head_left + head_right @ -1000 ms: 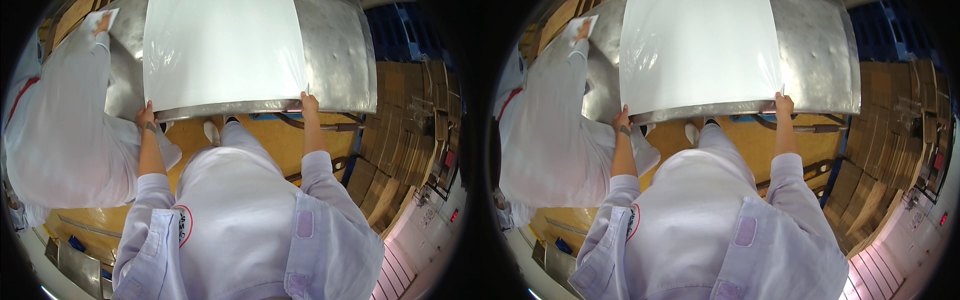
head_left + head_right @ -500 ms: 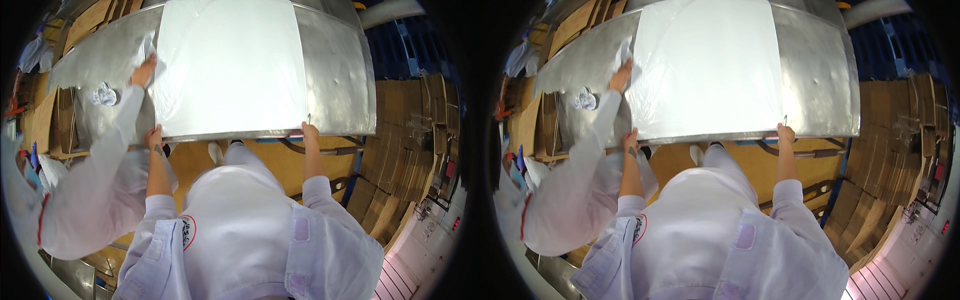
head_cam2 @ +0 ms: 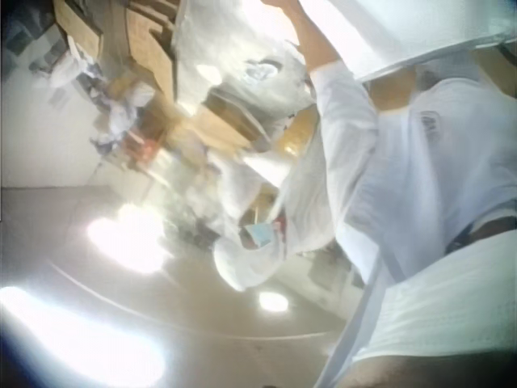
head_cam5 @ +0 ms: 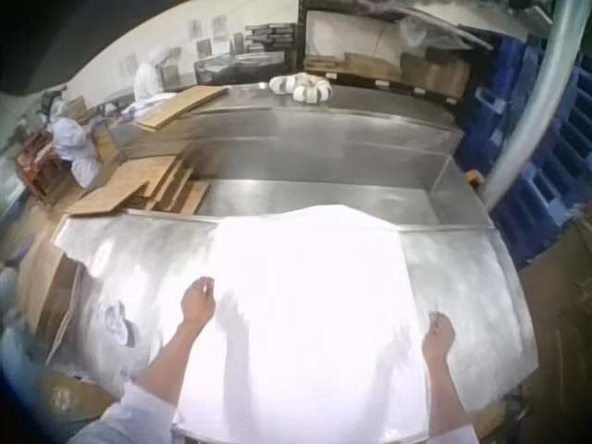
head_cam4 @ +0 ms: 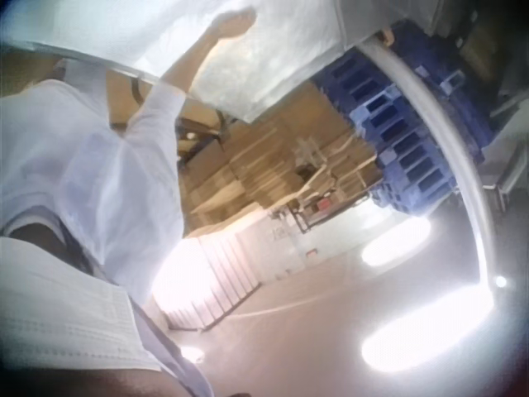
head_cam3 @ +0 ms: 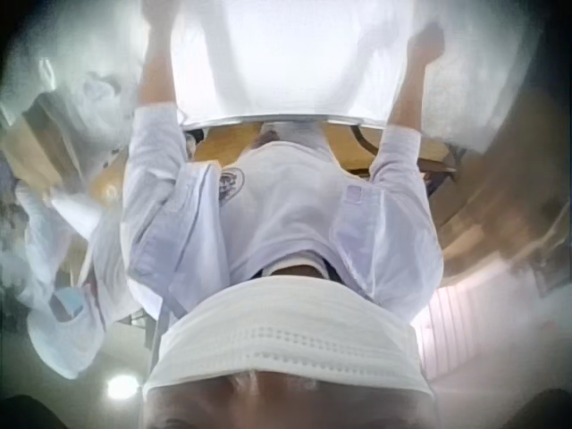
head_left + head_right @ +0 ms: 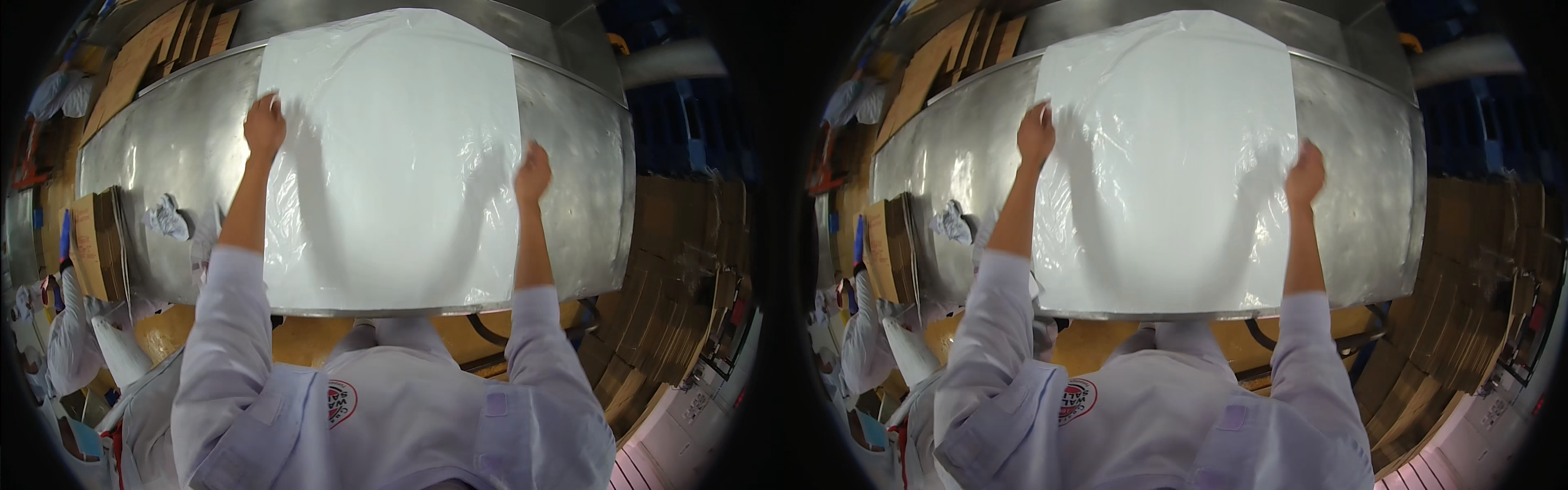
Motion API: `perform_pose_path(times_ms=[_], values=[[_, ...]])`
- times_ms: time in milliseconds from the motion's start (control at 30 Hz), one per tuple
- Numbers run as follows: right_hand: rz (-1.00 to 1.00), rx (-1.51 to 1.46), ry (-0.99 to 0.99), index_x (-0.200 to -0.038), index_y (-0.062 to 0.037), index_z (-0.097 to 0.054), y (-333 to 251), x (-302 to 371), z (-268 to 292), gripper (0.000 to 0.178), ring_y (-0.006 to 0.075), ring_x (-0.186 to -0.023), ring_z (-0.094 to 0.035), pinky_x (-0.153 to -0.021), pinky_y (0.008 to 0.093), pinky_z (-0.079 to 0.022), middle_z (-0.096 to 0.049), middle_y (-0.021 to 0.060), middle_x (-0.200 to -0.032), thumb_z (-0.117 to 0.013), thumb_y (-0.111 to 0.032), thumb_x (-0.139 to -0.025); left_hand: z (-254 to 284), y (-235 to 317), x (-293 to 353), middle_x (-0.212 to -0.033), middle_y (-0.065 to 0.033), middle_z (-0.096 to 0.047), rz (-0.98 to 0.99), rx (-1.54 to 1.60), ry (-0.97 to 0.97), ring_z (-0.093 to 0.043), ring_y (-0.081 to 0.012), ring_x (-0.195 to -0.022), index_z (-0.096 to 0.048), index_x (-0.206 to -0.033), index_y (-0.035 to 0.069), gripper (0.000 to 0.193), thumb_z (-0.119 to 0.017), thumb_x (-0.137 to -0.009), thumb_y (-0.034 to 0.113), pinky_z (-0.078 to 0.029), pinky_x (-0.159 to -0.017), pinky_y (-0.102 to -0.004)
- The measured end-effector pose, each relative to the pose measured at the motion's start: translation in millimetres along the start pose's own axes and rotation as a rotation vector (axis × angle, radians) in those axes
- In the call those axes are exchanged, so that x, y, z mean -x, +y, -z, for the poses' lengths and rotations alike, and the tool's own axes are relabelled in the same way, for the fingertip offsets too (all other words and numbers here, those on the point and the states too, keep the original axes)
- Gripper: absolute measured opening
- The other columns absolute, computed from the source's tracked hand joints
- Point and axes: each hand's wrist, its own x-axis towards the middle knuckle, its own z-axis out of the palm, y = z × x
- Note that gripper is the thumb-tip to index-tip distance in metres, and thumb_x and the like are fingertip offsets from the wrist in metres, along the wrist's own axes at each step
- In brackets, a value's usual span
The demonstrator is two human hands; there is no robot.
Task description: The person writes on a document, then cuts a large white plastic sheet on a stainless steel table using scissors, and finally tapes a cardboard box with packing tape. Other workers in white uniforms are visible nearby.
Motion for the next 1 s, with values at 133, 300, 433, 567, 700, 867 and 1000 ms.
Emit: perform_pose_path(times_ms=[133,300,433,567,700,867,1000], values=[[0.169,0.120,-0.092,-0.132,-0.0213,-0.055,-35,-56,-83,0.036,0.0266,-0.106,-0.063,-0.081,0.0382,-0.054,-0.057,-0.0021,-0.135,-0.048,-0.018,-0.097,-91,-6,-93,-0.151,-0.0030,-0.036,-0.097,-0.202,-0.150,-0.032,-0.0269,-0.140,-0.038,-0.145,0.028,0.047,-0.036,-0.101,0.042,-0.029,-0.109,-0.0552],[0.208,0.119,-0.059,-0.133,-0.0232,-0.055,-16,-59,-114,0.037,0.0209,-0.098,-0.067,-0.075,0.0324,-0.055,-0.054,-0.0054,-0.139,-0.050,-0.017,-0.096,-140,-57,-115,-0.160,0.0030,-0.021,-0.070,-0.332,-0.227,-0.014,-0.0245,-0.148,-0.025,-0.151,0.037,0.058,-0.019,-0.098,0.061,-0.007,-0.116,-0.0612],[0.207,0.128,-0.050,-0.134,-0.0225,-0.054,-7,-60,-115,0.039,0.0177,-0.096,-0.068,-0.072,0.0299,-0.056,-0.055,-0.0049,-0.137,-0.051,-0.017,-0.096,-145,-42,-119,-0.160,0.0031,-0.020,-0.060,-0.267,-0.229,-0.015,-0.0237,-0.148,-0.024,-0.151,0.037,0.061,-0.023,-0.096,0.064,-0.005,-0.116,-0.0612],[0.251,0.099,-0.054,-0.133,-0.0208,-0.056,-11,-65,-121,0.036,0.0183,-0.104,-0.066,-0.078,0.0291,-0.054,-0.059,-0.0019,-0.134,-0.049,-0.018,-0.098,-133,-84,-118,-0.161,0.0051,-0.017,-0.068,-0.382,-0.236,-0.014,-0.0211,-0.148,-0.017,-0.153,0.037,0.063,-0.024,-0.096,0.064,-0.009,-0.110,-0.0705],[0.248,-0.060,-0.062,-0.134,-0.0147,-0.055,3,-61,-136,0.036,0.0232,-0.108,-0.064,-0.085,0.0320,-0.053,-0.060,0.0050,-0.130,-0.048,-0.021,-0.099,-98,-63,-102,-0.156,0.0011,-0.023,-0.095,-0.678,-0.251,-0.023,-0.0272,-0.142,-0.020,-0.151,0.036,0.060,-0.032,-0.097,0.056,-0.015,-0.104,-0.0709],[0.166,0.064,0.059,-0.128,-0.0115,-0.056,-15,-34,-92,0.036,0.0286,-0.108,-0.062,-0.082,0.0387,-0.054,-0.060,0.0102,-0.120,-0.054,-0.028,-0.097,-14,68,67,-0.143,-0.0075,-0.038,0.008,-0.160,-0.231,-0.038,-0.0281,-0.129,-0.028,-0.150,0.023,0.059,-0.045,-0.096,0.041,-0.026,-0.103,-0.0588],[0.099,-0.261,-0.168,-0.111,-0.0085,-0.057,-81,13,-51,0.031,0.0209,-0.075,-0.058,-0.061,0.0346,-0.047,-0.059,0.0063,-0.089,-0.057,-0.036,-0.097,81,152,211,-0.129,-0.0124,-0.051,0.220,0.416,-0.441,-0.052,-0.0291,-0.112,-0.038,-0.144,0.014,0.053,-0.052,-0.096,0.029,-0.036,-0.094,-0.0488]])
